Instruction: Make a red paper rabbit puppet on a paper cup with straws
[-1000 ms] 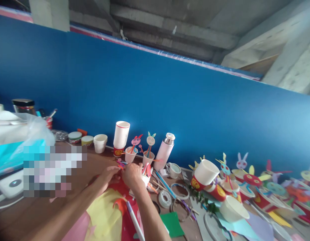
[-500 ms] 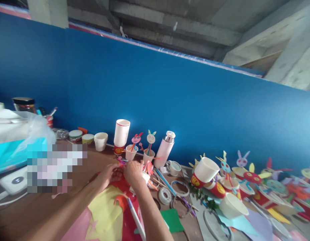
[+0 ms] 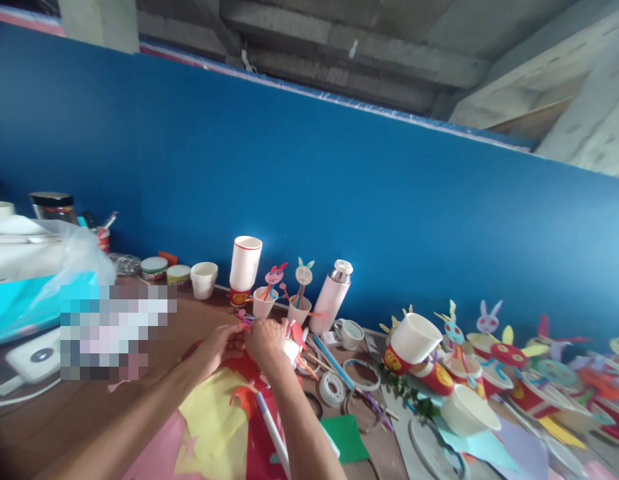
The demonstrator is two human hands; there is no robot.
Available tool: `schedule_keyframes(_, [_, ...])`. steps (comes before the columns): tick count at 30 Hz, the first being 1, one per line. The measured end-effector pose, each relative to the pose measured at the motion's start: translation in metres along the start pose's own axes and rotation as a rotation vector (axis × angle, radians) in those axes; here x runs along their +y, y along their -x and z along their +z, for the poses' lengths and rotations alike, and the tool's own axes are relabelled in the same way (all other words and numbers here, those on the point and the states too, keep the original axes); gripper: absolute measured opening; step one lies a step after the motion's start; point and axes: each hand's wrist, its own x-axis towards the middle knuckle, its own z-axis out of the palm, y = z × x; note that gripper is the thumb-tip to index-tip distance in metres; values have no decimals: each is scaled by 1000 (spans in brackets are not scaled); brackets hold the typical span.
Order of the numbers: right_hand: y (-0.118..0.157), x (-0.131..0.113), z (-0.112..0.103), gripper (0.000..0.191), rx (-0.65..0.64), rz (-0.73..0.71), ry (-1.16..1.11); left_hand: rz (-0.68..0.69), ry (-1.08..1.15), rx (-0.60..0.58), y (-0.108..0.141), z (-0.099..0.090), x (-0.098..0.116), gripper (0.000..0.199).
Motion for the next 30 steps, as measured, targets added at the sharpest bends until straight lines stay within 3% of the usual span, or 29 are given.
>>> schedule_keyframes(17, [8, 15, -5, 23, 88, 41, -60, -22, -126, 87, -1, -1, 2, 12])
schedule_keyframes(21, [16, 22, -9, 22, 178, 6, -89, -50, -205, 110, 0, 1, 4, 13])
schedule_keyframes(26, [29, 33, -14, 16, 414, -106, -177, -73, -311, 138, -4, -1, 5, 15])
schedule_keyframes(30, [46, 51, -17, 16, 491, -127, -212, -25, -429, 173, -1, -3, 16, 17])
